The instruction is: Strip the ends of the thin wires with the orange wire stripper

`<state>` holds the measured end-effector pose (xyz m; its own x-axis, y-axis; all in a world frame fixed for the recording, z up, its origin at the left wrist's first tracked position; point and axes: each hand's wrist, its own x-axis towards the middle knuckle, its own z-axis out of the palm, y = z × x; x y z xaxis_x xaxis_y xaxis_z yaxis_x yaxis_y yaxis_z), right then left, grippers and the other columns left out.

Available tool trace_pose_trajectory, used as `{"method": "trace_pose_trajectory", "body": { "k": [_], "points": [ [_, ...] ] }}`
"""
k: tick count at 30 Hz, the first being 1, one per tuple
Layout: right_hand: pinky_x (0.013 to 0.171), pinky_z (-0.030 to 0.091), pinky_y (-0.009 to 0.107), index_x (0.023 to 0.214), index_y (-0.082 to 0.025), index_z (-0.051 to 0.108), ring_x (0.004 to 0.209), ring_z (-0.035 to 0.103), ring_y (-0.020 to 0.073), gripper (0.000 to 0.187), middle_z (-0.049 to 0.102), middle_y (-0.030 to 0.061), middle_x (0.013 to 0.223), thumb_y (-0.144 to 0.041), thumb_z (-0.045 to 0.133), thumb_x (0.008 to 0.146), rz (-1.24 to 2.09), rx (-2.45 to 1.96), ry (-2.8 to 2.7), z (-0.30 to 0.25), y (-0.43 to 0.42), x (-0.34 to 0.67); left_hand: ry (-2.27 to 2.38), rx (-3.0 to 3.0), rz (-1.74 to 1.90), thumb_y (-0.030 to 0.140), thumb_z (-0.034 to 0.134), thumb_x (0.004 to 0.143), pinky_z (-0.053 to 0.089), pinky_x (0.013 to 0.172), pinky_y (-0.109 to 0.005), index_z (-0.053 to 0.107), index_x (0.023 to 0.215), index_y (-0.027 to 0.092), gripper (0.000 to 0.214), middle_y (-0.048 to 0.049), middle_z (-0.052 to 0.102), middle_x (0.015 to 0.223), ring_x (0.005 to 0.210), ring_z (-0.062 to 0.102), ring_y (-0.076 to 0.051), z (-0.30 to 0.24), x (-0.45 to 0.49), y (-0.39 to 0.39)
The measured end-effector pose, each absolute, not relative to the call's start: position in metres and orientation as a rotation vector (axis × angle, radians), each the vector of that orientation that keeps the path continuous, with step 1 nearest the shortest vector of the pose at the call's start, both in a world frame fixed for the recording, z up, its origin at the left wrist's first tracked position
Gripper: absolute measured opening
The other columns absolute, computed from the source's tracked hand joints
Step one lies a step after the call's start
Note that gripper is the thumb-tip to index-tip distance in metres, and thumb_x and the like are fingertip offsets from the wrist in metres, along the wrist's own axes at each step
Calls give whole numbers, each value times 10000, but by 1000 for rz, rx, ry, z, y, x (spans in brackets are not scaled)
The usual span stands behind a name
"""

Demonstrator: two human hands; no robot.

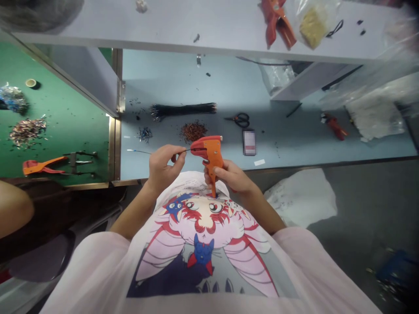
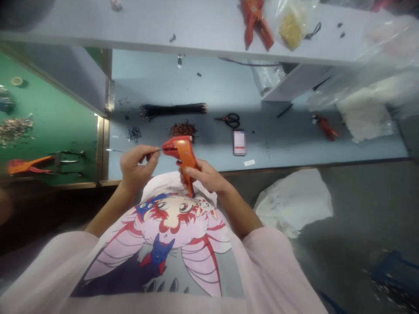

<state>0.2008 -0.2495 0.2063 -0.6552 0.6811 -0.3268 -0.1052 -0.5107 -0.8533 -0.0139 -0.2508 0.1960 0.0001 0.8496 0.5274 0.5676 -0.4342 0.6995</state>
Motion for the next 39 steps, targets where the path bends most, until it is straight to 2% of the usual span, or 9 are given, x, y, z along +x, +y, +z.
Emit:
{"method": "trace_pose_trajectory", "body": {
  "k": [6, 13, 15, 16, 19, 21, 29, 35, 39],
  "points": [
    [445, 465, 228, 775, -143, 523, 452, 549, 100, 255, 571, -20, 547, -381, 564, 856, 2133, -963, -1247, 200, -249, 198, 1532, 1989, 1317, 161, 583, 800, 398, 578, -198, 645, 827, 178, 70, 11, 631, 689, 569, 483, -73, 194, -11, -250],
    [329, 355, 190, 542, -169, 440, 306, 414, 62, 421, 448, -47, 372, -419, 517, 872, 2064, -1055, -1310, 196, -246, 194, 1589, 1975, 1200, 179, 564, 819, 385, 577, -202, 642, 826, 171, 79, 8, 632, 701, 570, 479, -73, 191, -9, -247],
    [314, 355, 181, 583, -162, 460, 308, 420, 63, 397, 460, -50, 391, -434, 532, 863, 2089, -1035, -1274, 193, -245, 195, 1607, 1945, 1190, 186, 562, 821, 386, 573, -200, 641, 825, 170, 80, 5, 634, 712, 567, 476, -72, 189, -9, -246],
    [346, 405, 185, 647, -147, 499, 360, 479, 74, 357, 521, -32, 459, -439, 563, 844, 2115, -998, -1248, 190, -244, 196, 1620, 1927, 1199, 188, 563, 820, 388, 571, -199, 640, 821, 169, 80, 5, 631, 710, 566, 475, -71, 188, -9, -246],
    [561, 562, 276, 931, -135, 546, 648, 636, 140, 375, 640, 38, 784, -438, 679, 756, 2174, -861, -1111, 185, -239, 201, 1664, 1870, 1263, 190, 572, 810, 394, 566, -196, 639, 820, 168, 71, 9, 614, 692, 559, 473, -70, 187, -10, -246],
    [659, 579, 328, 1013, -153, 527, 763, 651, 166, 431, 632, 56, 902, -409, 719, 725, 2140, -850, -1038, 184, -235, 203, 1666, 1856, 1307, 183, 579, 803, 399, 568, -198, 641, 831, 170, 69, 9, 609, 693, 563, 478, -71, 188, -12, -246],
    [586, 563, 295, 919, -158, 544, 671, 613, 138, 287, 598, 22, 812, -296, 715, 735, 1712, -999, -1189, 198, -222, 185, 1535, 2031, 1361, 151, 601, 780, 426, 617, -218, 633, 789, 183, 47, 5, 629, 698, 600, 507, -86, 194, -6, -249],
    [541, 568, 295, 938, -147, 538, 672, 619, 140, 287, 589, 34, 837, -317, 691, 765, 1985, -861, -1221, 209, -226, 183, 1631, 1852, 1418, 160, 608, 783, 390, 539, -188, 640, 788, 179, 37, 21, 608, 666, 538, 472, -59, 196, -5, -251],
    [615, 576, 303, 984, -139, 541, 723, 637, 148, 307, 606, 40, 856, -288, 698, 765, 2162, -815, -1204, 212, -228, 188, 1659, 1769, 1484, 181, 610, 789, 389, 527, -190, 644, 791, 177, 35, 15, 613, 671, 537, 472, -58, 199, -8, -250]
  ]
}}
